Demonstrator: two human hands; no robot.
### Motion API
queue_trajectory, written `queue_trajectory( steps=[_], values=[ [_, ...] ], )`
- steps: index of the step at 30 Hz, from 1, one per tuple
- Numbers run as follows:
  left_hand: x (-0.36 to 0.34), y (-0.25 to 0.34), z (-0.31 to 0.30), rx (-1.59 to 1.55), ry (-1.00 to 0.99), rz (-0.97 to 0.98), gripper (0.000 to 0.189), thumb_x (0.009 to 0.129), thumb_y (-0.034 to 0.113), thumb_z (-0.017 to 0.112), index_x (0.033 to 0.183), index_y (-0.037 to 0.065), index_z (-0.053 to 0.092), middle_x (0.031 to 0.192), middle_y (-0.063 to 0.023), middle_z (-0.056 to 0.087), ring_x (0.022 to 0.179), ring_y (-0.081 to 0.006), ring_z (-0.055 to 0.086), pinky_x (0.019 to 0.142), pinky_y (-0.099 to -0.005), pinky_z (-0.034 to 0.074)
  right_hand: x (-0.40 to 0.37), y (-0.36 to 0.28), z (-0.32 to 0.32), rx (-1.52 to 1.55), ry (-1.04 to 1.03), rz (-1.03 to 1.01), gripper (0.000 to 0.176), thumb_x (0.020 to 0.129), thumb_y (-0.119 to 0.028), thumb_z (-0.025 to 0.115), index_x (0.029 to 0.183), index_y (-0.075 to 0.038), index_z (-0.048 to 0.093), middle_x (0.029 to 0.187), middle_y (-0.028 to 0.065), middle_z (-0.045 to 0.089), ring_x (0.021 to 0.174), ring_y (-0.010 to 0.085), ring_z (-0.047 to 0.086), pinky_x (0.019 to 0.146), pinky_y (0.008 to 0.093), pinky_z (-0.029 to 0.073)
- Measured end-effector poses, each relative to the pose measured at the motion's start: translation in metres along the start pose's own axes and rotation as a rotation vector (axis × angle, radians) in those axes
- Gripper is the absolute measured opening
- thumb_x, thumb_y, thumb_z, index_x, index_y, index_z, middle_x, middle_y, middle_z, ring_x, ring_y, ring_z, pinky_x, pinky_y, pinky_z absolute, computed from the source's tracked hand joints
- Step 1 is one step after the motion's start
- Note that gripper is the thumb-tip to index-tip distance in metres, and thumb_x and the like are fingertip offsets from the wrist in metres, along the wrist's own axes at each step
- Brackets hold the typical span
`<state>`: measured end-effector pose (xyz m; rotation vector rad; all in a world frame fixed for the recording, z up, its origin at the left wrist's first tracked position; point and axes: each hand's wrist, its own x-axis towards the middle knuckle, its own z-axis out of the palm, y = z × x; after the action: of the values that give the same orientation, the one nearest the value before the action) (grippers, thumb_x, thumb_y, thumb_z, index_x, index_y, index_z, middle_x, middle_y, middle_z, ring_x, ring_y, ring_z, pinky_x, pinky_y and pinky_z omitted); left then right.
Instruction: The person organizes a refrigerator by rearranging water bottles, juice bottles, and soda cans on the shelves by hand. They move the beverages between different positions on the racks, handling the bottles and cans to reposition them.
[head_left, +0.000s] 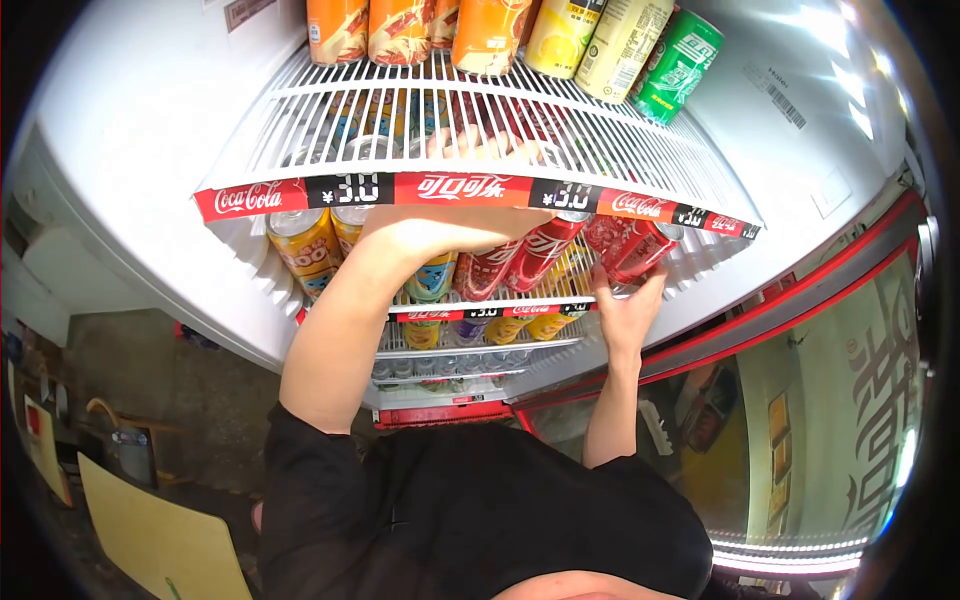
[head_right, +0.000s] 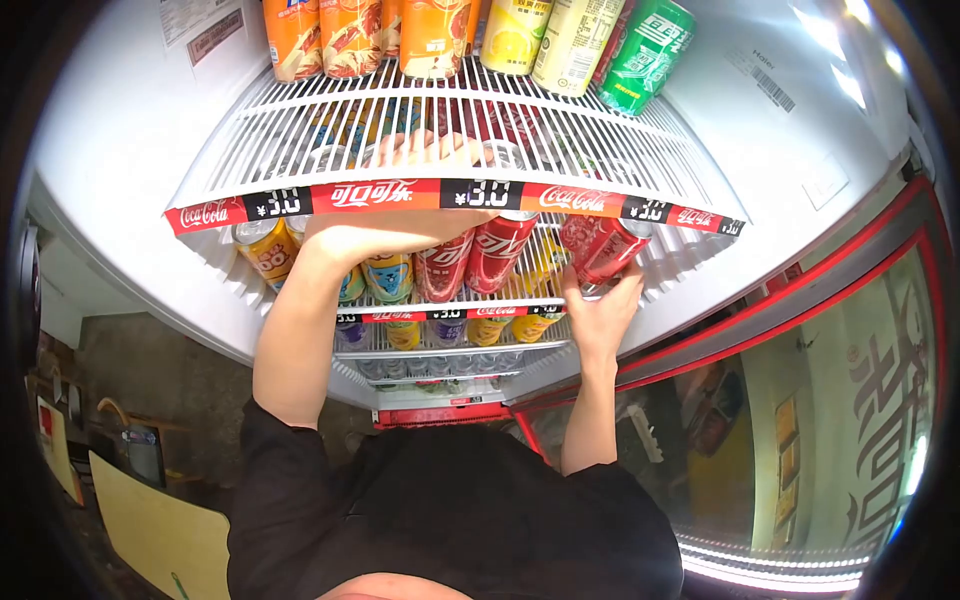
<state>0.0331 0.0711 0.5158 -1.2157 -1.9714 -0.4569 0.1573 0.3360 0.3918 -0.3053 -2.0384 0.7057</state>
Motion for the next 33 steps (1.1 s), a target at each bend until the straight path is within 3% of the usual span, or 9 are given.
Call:
queue_trajectory(
  steps=[1, 6, 12, 13, 17, 20, 24, 26, 33],
  values=[
    [0.001, -0.001, -0.001, 0.017, 0.084, 0.059, 0.027, 0.092, 0.040, 0.065, 0.102, 0.016, 0.058, 0.088, -0.0030, 0.061, 0.081, -0.0230, 0.066, 0.071, -0.0397, 0.050, 0.001, 0.003, -0.001, -0.005, 0.008, 0.015, 0.073, 0.075, -0.023, 0.087, 0.133, 0.002, 0.050, 0.114, 0.0205, 0.059, 0.103, 0.0363, 0.059, 0.092, 0.0476, 0.047],
    [0.007, 0.007, -0.010, -0.038, -0.108, -0.080, 0.027, 0.091, 0.037, 0.067, 0.104, 0.015, 0.061, 0.093, -0.0067, 0.065, 0.085, -0.0267, 0.067, 0.075, -0.0416, 0.051, 0.010, 0.007, -0.007, -0.045, -0.006, 0.094, 0.073, 0.078, -0.020, 0.087, 0.136, 0.004, 0.050, 0.121, 0.0212, 0.060, 0.107, 0.0354, 0.060, 0.093, 0.0455, 0.049],
    [0.004, 0.004, -0.006, -0.040, -0.092, -0.102, 0.031, 0.092, 0.038, 0.067, 0.110, 0.014, 0.062, 0.098, -0.0080, 0.067, 0.091, -0.0279, 0.067, 0.081, -0.0436, 0.051, 0.008, -0.023, -0.001, -0.065, 0.399, -0.182, 0.060, 0.077, -0.011, 0.089, 0.126, 0.001, 0.055, 0.120, 0.0175, 0.058, 0.103, 0.0305, 0.058, 0.090, 0.0423, 0.049],
    [0.004, 0.003, -0.006, -0.050, -0.100, -0.098, 0.033, 0.091, 0.039, 0.067, 0.112, 0.014, 0.062, 0.099, -0.0083, 0.067, 0.094, -0.0285, 0.067, 0.083, -0.0445, 0.050, 0.006, -0.028, -0.002, -0.032, 0.423, -0.231, 0.050, 0.077, -0.009, 0.087, 0.117, 0.000, 0.059, 0.113, 0.0147, 0.060, 0.096, 0.0288, 0.059, 0.086, 0.0405, 0.049],
    [0.006, 0.005, -0.012, -0.080, -0.163, -0.136, 0.042, 0.091, 0.047, 0.066, 0.117, 0.014, 0.062, 0.105, -0.0089, 0.067, 0.097, -0.0295, 0.067, 0.087, -0.0452, 0.050, 0.001, -0.040, 0.008, 0.291, 0.062, -0.332, 0.041, 0.080, -0.011, 0.085, 0.113, 0.000, 0.063, 0.104, 0.0130, 0.066, 0.092, 0.0275, 0.065, 0.081, 0.0363, 0.052],
    [0.005, 0.003, -0.011, -0.018, -0.285, -0.210, 0.063, 0.090, 0.063, 0.062, 0.131, 0.014, 0.063, 0.120, -0.0092, 0.067, 0.108, -0.0306, 0.066, 0.096, -0.0462, 0.050, 0.016, -0.068, 0.018, 0.444, -0.273, -0.267, 0.057, 0.078, -0.023, 0.088, 0.119, 0.005, 0.060, 0.113, 0.0209, 0.067, 0.103, 0.0317, 0.067, 0.084, 0.0380, 0.054],
    [0.004, 0.004, -0.015, -0.023, -0.305, -0.219, 0.064, 0.090, 0.064, 0.062, 0.131, 0.014, 0.063, 0.120, -0.0092, 0.067, 0.108, -0.0306, 0.066, 0.096, -0.0460, 0.050, 0.023, -0.060, 0.039, 0.243, -0.496, -0.262, 0.066, 0.076, -0.030, 0.089, 0.122, 0.006, 0.058, 0.112, 0.0243, 0.070, 0.102, 0.0351, 0.071, 0.085, 0.0391, 0.056],
    [0.000, 0.005, -0.015, -0.029, -0.277, -0.209, 0.065, 0.090, 0.064, 0.062, 0.131, 0.014, 0.063, 0.120, -0.0092, 0.067, 0.108, -0.0306, 0.066, 0.096, -0.0459, 0.050, 0.026, -0.068, 0.030, 0.305, -0.656, -0.090, 0.068, 0.076, -0.032, 0.089, 0.123, 0.005, 0.057, 0.109, 0.0243, 0.072, 0.100, 0.0354, 0.072, 0.086, 0.0400, 0.056],
    [0.003, 0.003, -0.011, -0.033, -0.253, -0.202, 0.066, 0.090, 0.066, 0.061, 0.131, 0.014, 0.063, 0.121, -0.0093, 0.067, 0.108, -0.0305, 0.066, 0.096, -0.0456, 0.049, 0.028, -0.054, 0.029, 0.441, -0.667, -0.083, 0.064, 0.074, -0.025, 0.087, 0.125, 0.001, 0.057, 0.107, 0.0185, 0.075, 0.101, 0.0321, 0.073, 0.090, 0.0405, 0.056]
  ],
)
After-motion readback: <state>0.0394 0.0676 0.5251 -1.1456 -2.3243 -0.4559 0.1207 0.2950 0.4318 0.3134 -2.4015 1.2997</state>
